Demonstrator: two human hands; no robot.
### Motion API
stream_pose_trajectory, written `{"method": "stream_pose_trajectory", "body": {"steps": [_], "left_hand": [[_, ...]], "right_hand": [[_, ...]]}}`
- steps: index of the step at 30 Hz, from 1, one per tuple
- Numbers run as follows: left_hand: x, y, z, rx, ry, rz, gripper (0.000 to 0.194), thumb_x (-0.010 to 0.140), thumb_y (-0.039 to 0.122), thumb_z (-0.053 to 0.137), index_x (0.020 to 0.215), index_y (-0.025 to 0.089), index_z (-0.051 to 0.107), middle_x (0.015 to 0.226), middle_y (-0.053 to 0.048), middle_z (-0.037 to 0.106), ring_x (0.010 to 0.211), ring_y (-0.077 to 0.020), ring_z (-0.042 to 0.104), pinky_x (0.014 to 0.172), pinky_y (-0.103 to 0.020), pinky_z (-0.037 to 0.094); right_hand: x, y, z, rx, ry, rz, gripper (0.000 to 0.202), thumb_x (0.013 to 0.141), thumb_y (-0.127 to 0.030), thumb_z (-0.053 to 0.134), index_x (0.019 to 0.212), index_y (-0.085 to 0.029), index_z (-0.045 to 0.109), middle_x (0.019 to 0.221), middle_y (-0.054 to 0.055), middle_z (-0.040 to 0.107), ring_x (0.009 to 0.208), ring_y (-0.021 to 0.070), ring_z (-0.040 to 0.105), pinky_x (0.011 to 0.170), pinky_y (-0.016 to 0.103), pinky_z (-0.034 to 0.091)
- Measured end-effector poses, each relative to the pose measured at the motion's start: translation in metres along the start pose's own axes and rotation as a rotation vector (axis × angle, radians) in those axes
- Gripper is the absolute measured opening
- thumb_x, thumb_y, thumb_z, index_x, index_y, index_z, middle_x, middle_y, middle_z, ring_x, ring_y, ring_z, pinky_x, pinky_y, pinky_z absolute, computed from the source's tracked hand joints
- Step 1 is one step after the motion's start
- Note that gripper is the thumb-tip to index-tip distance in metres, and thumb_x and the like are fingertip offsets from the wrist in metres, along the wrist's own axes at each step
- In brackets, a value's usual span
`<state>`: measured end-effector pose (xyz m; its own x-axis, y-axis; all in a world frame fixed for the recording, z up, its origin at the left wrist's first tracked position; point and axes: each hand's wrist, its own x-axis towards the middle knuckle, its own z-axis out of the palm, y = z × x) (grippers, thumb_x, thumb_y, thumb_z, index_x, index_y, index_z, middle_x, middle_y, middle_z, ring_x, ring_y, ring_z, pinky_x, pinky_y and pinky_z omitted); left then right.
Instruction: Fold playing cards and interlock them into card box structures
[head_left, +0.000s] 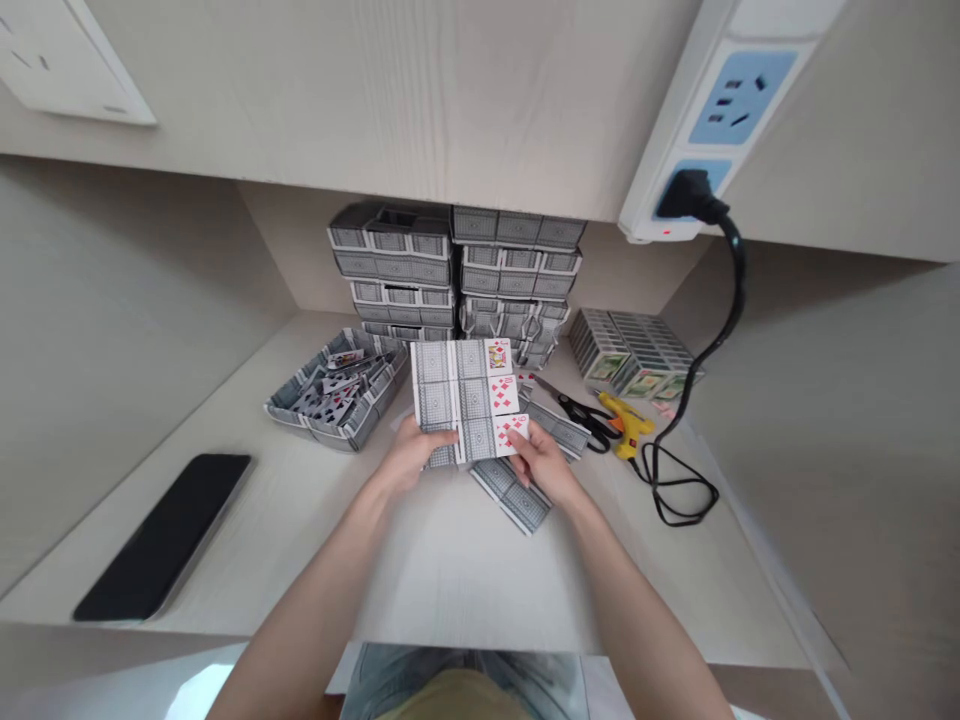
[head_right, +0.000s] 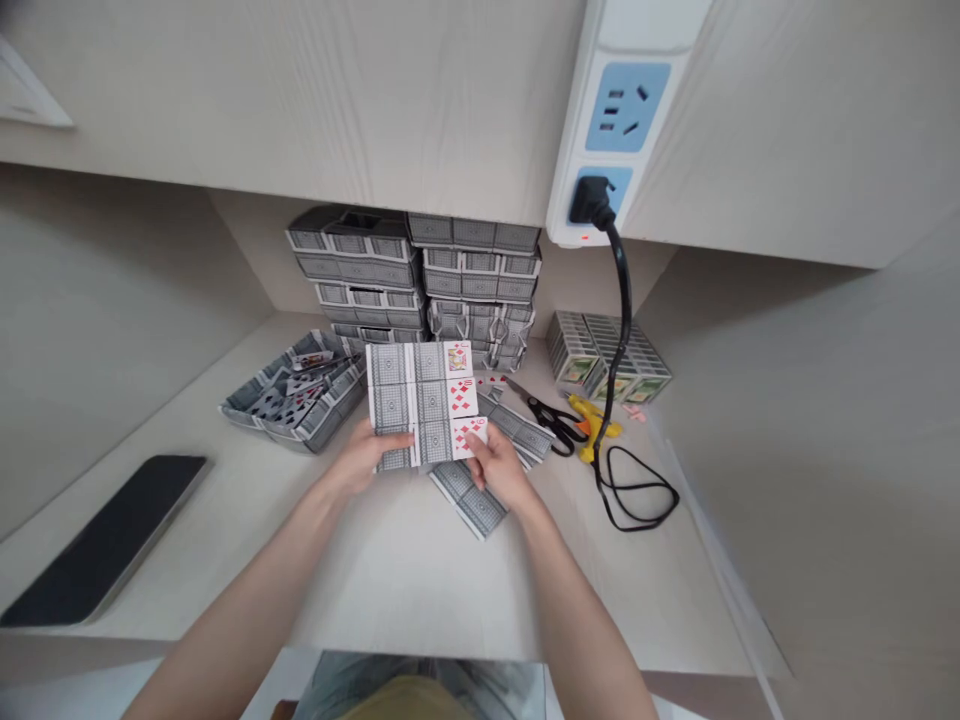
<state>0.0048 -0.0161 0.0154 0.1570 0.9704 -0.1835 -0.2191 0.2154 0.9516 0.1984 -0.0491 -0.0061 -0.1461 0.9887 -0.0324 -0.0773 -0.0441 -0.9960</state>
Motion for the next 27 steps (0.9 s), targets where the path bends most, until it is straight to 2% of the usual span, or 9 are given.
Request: {"method": "stream_pose_trajectory", "body": {"steps": [5,9,16,27], "left_hand": [[-0.001,0.001,0.001,-0.048,0.009,-0.031,0.047,0.046,0.022,0.076,0.091,0.013,0.063,0.094,-0.010,0.068,0.091,-0.0283,0.061,0.082,-0.041,0.047],[-0.002,0.001,0.006,-0.006,0.004,0.001,0.051,0.046,0.022,0.077,0.094,0.014,0.062,0.102,-0.010,0.066,0.095,-0.0268,0.060,0.084,-0.041,0.046],[-0.002,-0.002,0.009,0.091,0.060,0.084,0.049,0.047,0.021,0.077,0.093,0.015,0.063,0.101,-0.007,0.066,0.093,-0.0242,0.060,0.084,-0.037,0.047],[-0.003,-0.005,0.011,0.103,0.062,0.083,0.048,0.047,0.022,0.077,0.092,0.014,0.063,0.099,-0.008,0.067,0.091,-0.0250,0.061,0.083,-0.037,0.047]], "right_hand": [[-0.001,-0.002,0.001,-0.025,0.010,-0.015,0.026,0.079,-0.045,0.049,0.080,-0.020,0.042,0.043,-0.011,0.039,0.028,0.0042,0.031,0.029,0.016,0.022],[-0.002,-0.005,0.002,-0.016,0.004,-0.023,0.024,0.080,-0.043,0.048,0.081,-0.020,0.042,0.042,-0.012,0.038,0.028,0.0042,0.030,0.029,0.016,0.022],[-0.002,-0.002,0.003,-0.050,0.006,-0.034,0.026,0.079,-0.045,0.048,0.082,-0.020,0.041,0.040,-0.012,0.038,0.026,0.0046,0.029,0.027,0.016,0.022],[-0.003,-0.004,0.006,-0.063,-0.033,-0.023,0.023,0.081,-0.043,0.045,0.084,-0.020,0.042,0.039,-0.012,0.038,0.027,0.0049,0.029,0.028,0.016,0.023]]}}
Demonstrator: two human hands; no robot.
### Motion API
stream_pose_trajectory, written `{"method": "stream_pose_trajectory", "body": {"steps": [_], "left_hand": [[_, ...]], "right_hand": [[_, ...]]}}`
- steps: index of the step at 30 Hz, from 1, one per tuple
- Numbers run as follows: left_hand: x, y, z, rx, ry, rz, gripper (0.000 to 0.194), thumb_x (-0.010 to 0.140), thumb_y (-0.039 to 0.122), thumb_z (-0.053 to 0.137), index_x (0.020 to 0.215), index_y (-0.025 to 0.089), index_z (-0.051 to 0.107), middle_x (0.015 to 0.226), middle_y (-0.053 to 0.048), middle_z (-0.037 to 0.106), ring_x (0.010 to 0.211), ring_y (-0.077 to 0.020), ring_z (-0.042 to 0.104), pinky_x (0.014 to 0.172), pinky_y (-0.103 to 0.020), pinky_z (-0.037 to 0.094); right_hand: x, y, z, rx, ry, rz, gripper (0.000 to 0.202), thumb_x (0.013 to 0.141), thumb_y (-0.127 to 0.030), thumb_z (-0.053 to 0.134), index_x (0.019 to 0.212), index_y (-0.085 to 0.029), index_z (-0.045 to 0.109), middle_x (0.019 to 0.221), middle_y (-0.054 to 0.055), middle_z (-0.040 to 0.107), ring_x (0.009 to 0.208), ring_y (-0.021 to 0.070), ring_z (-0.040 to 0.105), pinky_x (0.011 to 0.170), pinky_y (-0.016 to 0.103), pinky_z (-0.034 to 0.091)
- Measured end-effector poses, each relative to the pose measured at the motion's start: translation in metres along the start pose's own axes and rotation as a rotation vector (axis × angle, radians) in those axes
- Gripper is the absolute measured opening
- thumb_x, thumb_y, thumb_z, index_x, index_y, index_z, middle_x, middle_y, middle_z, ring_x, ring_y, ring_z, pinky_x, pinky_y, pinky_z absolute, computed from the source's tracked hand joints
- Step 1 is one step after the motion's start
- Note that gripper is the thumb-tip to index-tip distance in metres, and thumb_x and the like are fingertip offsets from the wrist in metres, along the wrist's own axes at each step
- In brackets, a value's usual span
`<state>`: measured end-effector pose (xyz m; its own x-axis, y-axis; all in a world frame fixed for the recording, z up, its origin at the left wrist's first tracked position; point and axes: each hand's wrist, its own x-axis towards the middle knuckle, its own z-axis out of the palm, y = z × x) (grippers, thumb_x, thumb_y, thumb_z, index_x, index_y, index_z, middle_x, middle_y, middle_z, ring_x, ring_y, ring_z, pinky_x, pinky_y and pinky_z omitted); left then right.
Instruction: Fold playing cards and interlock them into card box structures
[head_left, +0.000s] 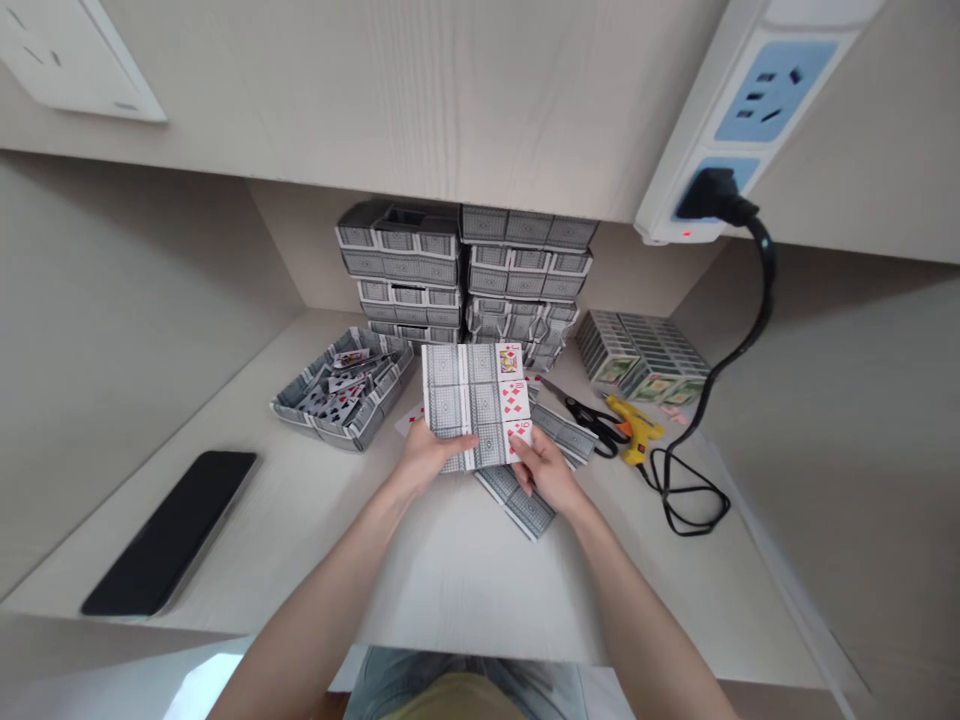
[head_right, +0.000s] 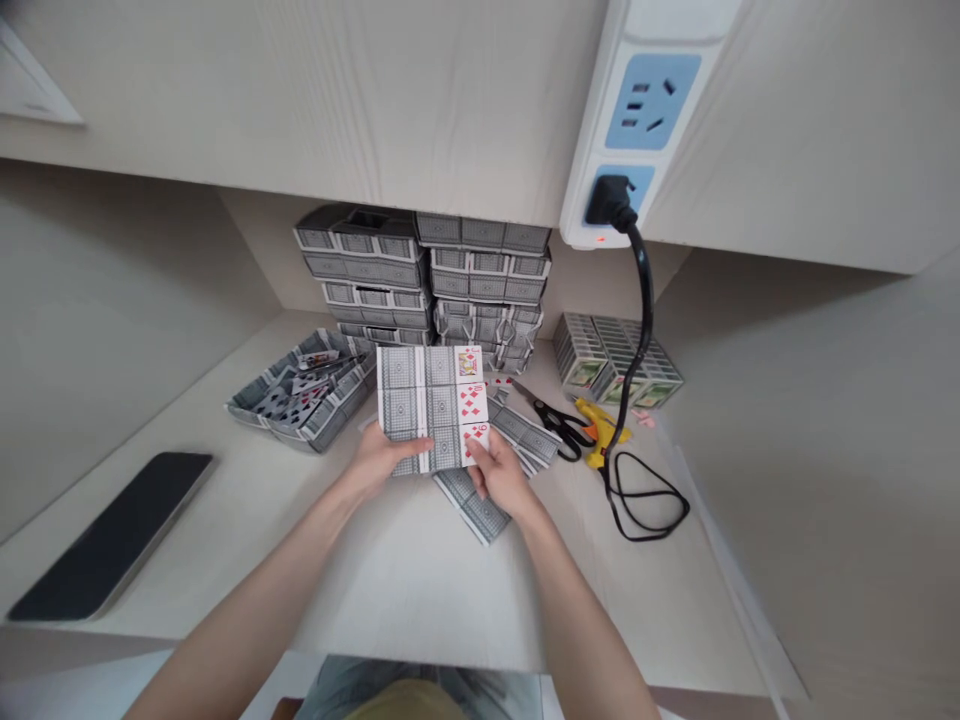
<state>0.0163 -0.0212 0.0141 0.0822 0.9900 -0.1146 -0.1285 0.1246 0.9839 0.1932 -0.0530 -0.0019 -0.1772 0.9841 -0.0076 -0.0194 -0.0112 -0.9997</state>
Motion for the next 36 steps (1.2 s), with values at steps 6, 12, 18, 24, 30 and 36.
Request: {"method": "stream_pose_trajectory", "body": {"steps": [6,12,18,24,30,36], "left_hand": [[0.000,0.000,0.001,0.002,-0.001,0.015,0.049,0.048,0.022,0.077,0.094,0.015,0.062,0.100,-0.008,0.066,0.092,-0.0242,0.060,0.083,-0.036,0.047],[-0.001,0.000,0.000,0.014,-0.006,-0.001,0.046,0.049,0.021,0.076,0.093,0.015,0.063,0.099,-0.007,0.066,0.092,-0.0246,0.061,0.082,-0.036,0.047],[-0.001,-0.001,0.000,0.004,-0.013,0.001,0.045,0.050,0.021,0.076,0.093,0.015,0.063,0.100,-0.007,0.066,0.092,-0.0242,0.061,0.083,-0.035,0.047],[-0.001,0.004,-0.003,-0.035,-0.040,-0.019,0.050,0.049,0.022,0.077,0.095,0.014,0.062,0.102,-0.009,0.065,0.094,-0.0259,0.060,0.084,-0.038,0.047],[0.001,0.007,-0.010,-0.019,-0.058,-0.008,0.052,0.047,0.024,0.078,0.095,0.012,0.062,0.102,-0.011,0.065,0.092,-0.0266,0.060,0.084,-0.041,0.046],[0.004,0.007,-0.013,-0.049,-0.035,0.010,0.055,0.044,0.024,0.079,0.095,0.011,0.061,0.102,-0.012,0.065,0.092,-0.0266,0.060,0.083,-0.041,0.046]], "right_hand": [[0.000,0.002,0.002,0.023,0.001,0.009,0.025,0.080,-0.044,0.046,0.088,-0.020,0.041,0.040,-0.012,0.037,0.027,0.0050,0.028,0.028,0.015,0.023],[0.001,0.006,0.003,0.032,0.007,0.008,0.025,0.080,-0.043,0.045,0.089,-0.021,0.041,0.039,-0.013,0.037,0.027,0.0049,0.028,0.027,0.015,0.022],[0.001,0.002,0.004,0.042,-0.001,0.003,0.025,0.080,-0.044,0.045,0.088,-0.020,0.041,0.038,-0.013,0.036,0.026,0.0048,0.026,0.027,0.015,0.021],[-0.001,-0.004,0.005,0.097,-0.004,-0.023,0.024,0.081,-0.044,0.046,0.084,-0.020,0.042,0.039,-0.012,0.038,0.026,0.0046,0.028,0.027,0.015,0.022],[-0.001,-0.001,0.004,0.177,-0.035,0.000,0.027,0.080,-0.045,0.047,0.085,-0.020,0.043,0.041,-0.011,0.045,0.026,0.0058,0.035,0.028,0.016,0.029],[-0.001,-0.003,0.002,0.188,-0.020,-0.005,0.025,0.081,-0.043,0.047,0.085,-0.019,0.043,0.041,-0.010,0.046,0.028,0.0057,0.037,0.030,0.015,0.031]]}}
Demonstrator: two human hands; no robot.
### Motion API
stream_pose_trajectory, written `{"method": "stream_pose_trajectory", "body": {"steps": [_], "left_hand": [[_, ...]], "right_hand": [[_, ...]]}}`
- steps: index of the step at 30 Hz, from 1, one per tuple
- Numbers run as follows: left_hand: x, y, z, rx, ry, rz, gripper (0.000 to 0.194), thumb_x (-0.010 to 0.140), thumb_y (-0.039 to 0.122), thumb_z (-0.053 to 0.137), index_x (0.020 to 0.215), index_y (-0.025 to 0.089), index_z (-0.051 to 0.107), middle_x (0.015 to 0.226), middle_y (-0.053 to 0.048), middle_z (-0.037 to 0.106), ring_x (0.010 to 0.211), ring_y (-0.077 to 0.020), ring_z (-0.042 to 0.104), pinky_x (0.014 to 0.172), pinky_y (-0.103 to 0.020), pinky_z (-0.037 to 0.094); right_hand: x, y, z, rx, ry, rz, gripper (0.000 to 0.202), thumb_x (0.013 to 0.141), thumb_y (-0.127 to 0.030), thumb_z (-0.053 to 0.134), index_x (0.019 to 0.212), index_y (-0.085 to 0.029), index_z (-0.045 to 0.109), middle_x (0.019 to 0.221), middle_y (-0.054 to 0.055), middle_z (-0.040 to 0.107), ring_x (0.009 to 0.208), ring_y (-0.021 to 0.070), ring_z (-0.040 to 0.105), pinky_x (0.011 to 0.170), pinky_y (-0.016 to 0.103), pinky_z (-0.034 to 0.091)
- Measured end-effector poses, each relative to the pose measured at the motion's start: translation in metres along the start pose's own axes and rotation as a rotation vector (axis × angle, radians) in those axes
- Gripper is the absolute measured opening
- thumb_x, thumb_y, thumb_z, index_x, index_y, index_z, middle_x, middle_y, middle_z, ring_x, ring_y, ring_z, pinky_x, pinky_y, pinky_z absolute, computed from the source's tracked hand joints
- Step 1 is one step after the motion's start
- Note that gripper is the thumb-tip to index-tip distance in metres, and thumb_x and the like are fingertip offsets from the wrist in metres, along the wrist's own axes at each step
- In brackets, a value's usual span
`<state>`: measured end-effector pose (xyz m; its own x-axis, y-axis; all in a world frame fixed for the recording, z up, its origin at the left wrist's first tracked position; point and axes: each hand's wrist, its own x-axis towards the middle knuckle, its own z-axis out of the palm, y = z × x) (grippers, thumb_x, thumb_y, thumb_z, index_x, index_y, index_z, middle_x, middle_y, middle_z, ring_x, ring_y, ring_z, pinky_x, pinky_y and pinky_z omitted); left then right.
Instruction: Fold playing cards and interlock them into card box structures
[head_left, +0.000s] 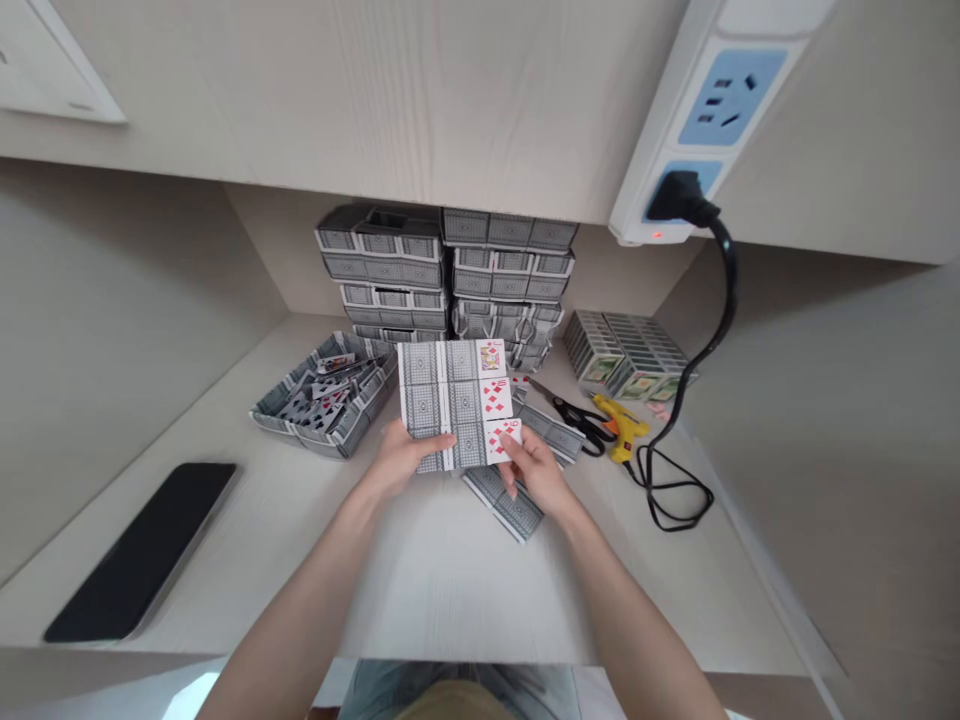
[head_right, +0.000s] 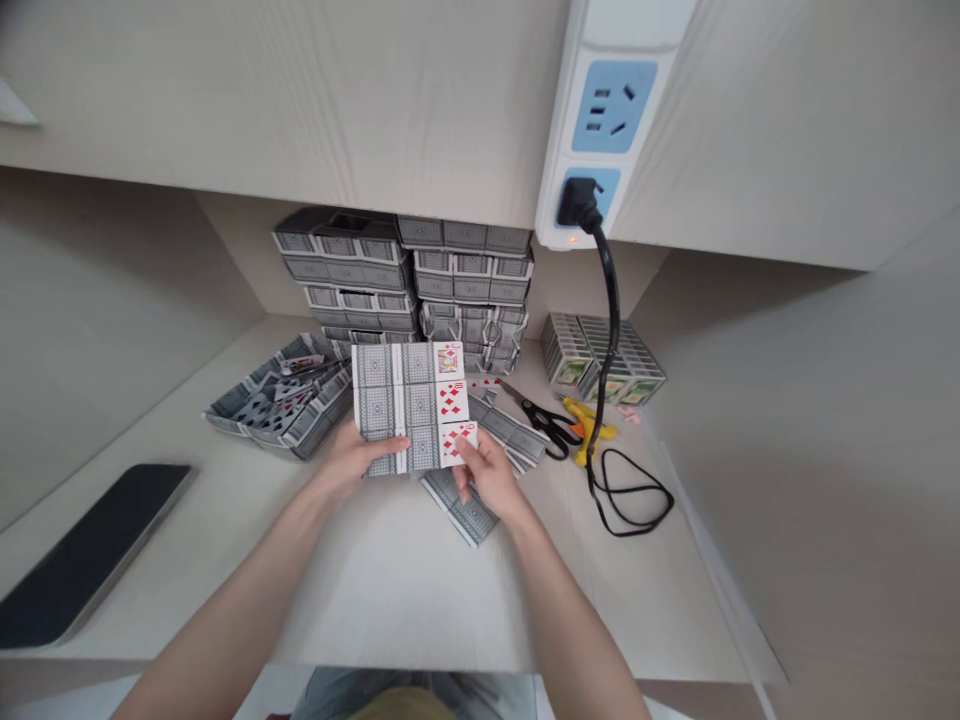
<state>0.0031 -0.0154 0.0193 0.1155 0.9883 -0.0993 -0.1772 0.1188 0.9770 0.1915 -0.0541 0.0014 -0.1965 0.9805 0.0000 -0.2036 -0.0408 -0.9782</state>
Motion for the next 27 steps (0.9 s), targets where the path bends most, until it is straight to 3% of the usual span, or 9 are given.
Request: {"method": "stream_pose_trajectory", "body": {"steps": [20,27], "left_hand": [[-0.002,-0.002,0.004,0.088,0.019,0.007,0.049,0.047,0.023,0.077,0.093,0.013,0.062,0.101,-0.009,0.066,0.092,-0.0249,0.060,0.083,-0.039,0.047],[-0.006,-0.004,0.011,-0.094,-0.030,-0.028,0.050,0.050,0.023,0.077,0.097,0.013,0.062,0.103,-0.011,0.065,0.093,-0.0260,0.060,0.084,-0.039,0.046]], "right_hand": [[-0.001,0.001,0.004,-0.032,-0.018,0.022,0.024,0.081,-0.043,0.046,0.089,-0.021,0.040,0.041,-0.012,0.045,0.027,0.0061,0.037,0.030,0.015,0.033],[-0.004,-0.005,0.003,0.064,0.015,-0.012,0.024,0.079,-0.043,0.050,0.082,-0.020,0.043,0.041,-0.010,0.044,0.028,0.0065,0.037,0.030,0.017,0.031]]}}
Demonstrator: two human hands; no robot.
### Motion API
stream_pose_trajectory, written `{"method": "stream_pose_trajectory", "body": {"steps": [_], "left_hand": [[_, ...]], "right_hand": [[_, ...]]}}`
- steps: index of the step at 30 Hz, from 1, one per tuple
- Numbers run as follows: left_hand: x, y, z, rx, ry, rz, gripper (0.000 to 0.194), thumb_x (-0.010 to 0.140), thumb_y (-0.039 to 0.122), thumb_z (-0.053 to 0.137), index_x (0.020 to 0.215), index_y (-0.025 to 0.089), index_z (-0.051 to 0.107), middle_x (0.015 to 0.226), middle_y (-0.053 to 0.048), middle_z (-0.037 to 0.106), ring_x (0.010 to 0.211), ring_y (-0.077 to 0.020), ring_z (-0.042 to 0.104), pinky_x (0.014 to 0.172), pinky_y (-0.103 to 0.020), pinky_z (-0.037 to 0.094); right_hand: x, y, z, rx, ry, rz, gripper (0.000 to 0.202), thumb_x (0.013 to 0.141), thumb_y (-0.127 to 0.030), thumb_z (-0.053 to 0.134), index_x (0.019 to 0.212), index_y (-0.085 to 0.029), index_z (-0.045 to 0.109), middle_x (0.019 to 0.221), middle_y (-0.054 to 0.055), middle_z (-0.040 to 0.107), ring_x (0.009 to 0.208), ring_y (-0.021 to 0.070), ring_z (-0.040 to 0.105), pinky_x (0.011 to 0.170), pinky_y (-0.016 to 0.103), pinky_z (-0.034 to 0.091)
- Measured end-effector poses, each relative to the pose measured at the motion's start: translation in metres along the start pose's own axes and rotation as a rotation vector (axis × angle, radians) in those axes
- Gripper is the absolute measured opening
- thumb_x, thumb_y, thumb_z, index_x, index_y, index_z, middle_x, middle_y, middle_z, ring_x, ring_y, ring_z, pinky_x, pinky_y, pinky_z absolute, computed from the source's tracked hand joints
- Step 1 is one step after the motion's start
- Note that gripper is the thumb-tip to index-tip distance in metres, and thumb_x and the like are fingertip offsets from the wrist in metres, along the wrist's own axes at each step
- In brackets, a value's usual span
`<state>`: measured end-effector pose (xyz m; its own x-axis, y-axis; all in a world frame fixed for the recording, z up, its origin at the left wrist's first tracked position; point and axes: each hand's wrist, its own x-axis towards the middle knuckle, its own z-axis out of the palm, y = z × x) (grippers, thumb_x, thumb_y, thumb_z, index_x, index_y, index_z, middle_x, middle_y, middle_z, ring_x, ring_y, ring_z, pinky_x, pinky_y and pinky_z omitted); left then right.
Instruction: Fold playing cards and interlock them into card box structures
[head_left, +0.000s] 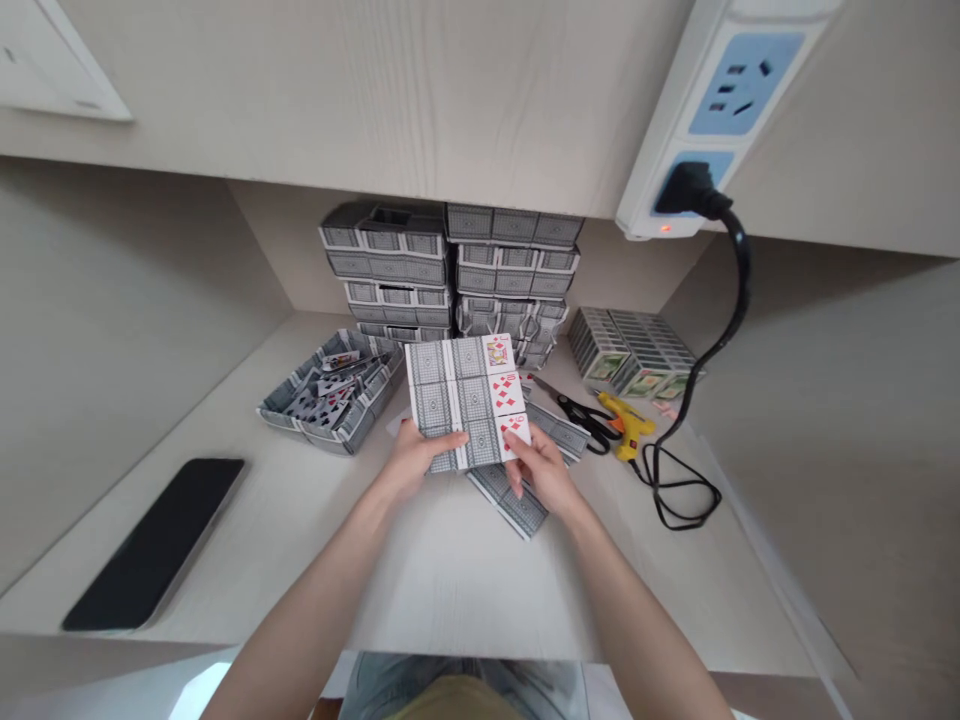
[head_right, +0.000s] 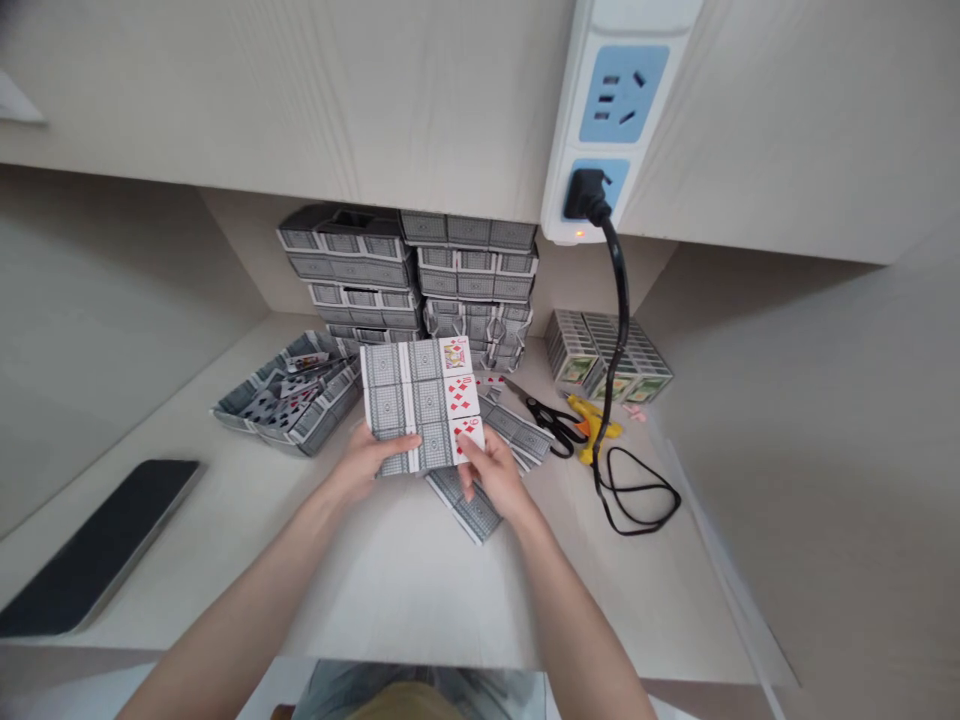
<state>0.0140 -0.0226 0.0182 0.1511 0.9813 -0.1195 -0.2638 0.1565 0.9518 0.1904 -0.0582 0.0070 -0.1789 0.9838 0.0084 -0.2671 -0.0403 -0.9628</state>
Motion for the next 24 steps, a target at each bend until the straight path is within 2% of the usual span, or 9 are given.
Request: {"method": "stream_pose_trajectory", "body": {"steps": [2,5,8,10,11,14,16,19,24], "left_hand": [[-0.003,-0.004,0.005,-0.079,-0.015,-0.009,0.051,0.054,0.026,0.075,0.101,0.014,0.060,0.105,-0.010,0.064,0.094,-0.0250,0.060,0.083,-0.038,0.047],[-0.004,-0.012,0.012,-0.086,-0.046,-0.021,0.048,0.058,0.031,0.072,0.101,0.013,0.060,0.103,-0.011,0.065,0.092,-0.0246,0.061,0.081,-0.037,0.047],[0.001,-0.016,0.011,0.005,-0.047,0.020,0.042,0.069,0.045,0.060,0.096,0.012,0.062,0.096,-0.011,0.067,0.091,-0.0240,0.060,0.080,-0.036,0.046],[0.007,-0.015,0.003,0.081,-0.027,0.082,0.048,0.077,0.054,0.043,0.090,0.012,0.063,0.092,-0.011,0.067,0.091,-0.0240,0.060,0.081,-0.037,0.045],[0.010,-0.014,-0.003,0.157,0.023,0.132,0.050,0.079,0.055,0.038,0.088,0.013,0.064,0.091,-0.011,0.067,0.091,-0.0241,0.059,0.083,-0.038,0.044],[0.018,-0.012,-0.023,0.560,0.211,0.334,0.034,0.069,0.039,0.060,0.095,0.017,0.063,0.105,-0.011,0.062,0.106,-0.0262,0.051,0.097,-0.038,0.032],[0.020,-0.013,-0.034,0.718,0.259,0.390,0.048,0.060,0.027,0.069,0.106,0.018,0.058,0.117,-0.012,0.055,0.115,-0.0280,0.043,0.101,-0.037,0.026],[0.021,-0.018,-0.041,0.810,0.276,0.364,0.053,0.061,0.023,0.067,0.112,0.016,0.055,0.115,-0.015,0.055,0.112,-0.0301,0.045,0.098,-0.039,0.029],[0.022,-0.017,-0.038,0.816,0.297,0.365,0.047,0.062,0.021,0.065,0.108,0.016,0.057,0.112,-0.015,0.057,0.110,-0.0296,0.047,0.097,-0.040,0.030]], "right_hand": [[-0.002,0.000,0.001,0.047,0.021,-0.019,0.024,0.077,-0.043,0.053,0.080,-0.020,0.045,0.043,-0.009,0.044,0.029,0.0065,0.038,0.030,0.018,0.031],[-0.002,0.005,0.005,-0.031,0.065,-0.030,0.025,0.069,-0.037,0.063,0.072,-0.019,0.046,0.044,-0.008,0.044,0.033,0.0061,0.039,0.032,0.019,0.032],[0.000,0.008,0.006,-0.059,0.218,-0.018,0.029,0.061,-0.033,0.070,0.076,-0.018,0.050,0.054,-0.006,0.051,0.036,0.0060,0.041,0.032,0.020,0.035],[0.003,0.006,0.004,-0.001,0.330,-0.034,0.034,0.058,-0.032,0.072,0.082,-0.017,0.053,0.063,-0.003,0.055,0.040,0.0070,0.045,0.033,0.021,0.038],[0.004,0.004,0.001,0.033,0.379,-0.059,0.036,0.057,-0.032,0.072,0.085,-0.018,0.054,0.067,-0.002,0.057,0.043,0.0076,0.047,0.034,0.021,0.040],[0.006,-0.002,-0.006,0.115,0.491,-0.136,0.035,0.058,-0.028,0.072,0.088,-0.020,0.055,0.078,-0.001,0.058,0.049,0.0082,0.050,0.036,0.021,0.041],[0.006,-0.005,-0.009,0.143,0.515,-0.148,0.036,0.058,-0.027,0.072,0.090,-0.021,0.056,0.081,-0.001,0.058,0.050,0.0080,0.050,0.036,0.021,0.041],[0.005,-0.006,-0.010,0.159,0.507,-0.128,0.035,0.057,-0.027,0.073,0.088,-0.020,0.057,0.079,-0.002,0.058,0.048,0.0069,0.048,0.035,0.021,0.040],[0.005,-0.005,-0.011,0.218,0.491,-0.102,0.034,0.057,-0.026,0.074,0.087,-0.021,0.058,0.077,-0.003,0.060,0.047,0.0062,0.049,0.036,0.020,0.040]]}}
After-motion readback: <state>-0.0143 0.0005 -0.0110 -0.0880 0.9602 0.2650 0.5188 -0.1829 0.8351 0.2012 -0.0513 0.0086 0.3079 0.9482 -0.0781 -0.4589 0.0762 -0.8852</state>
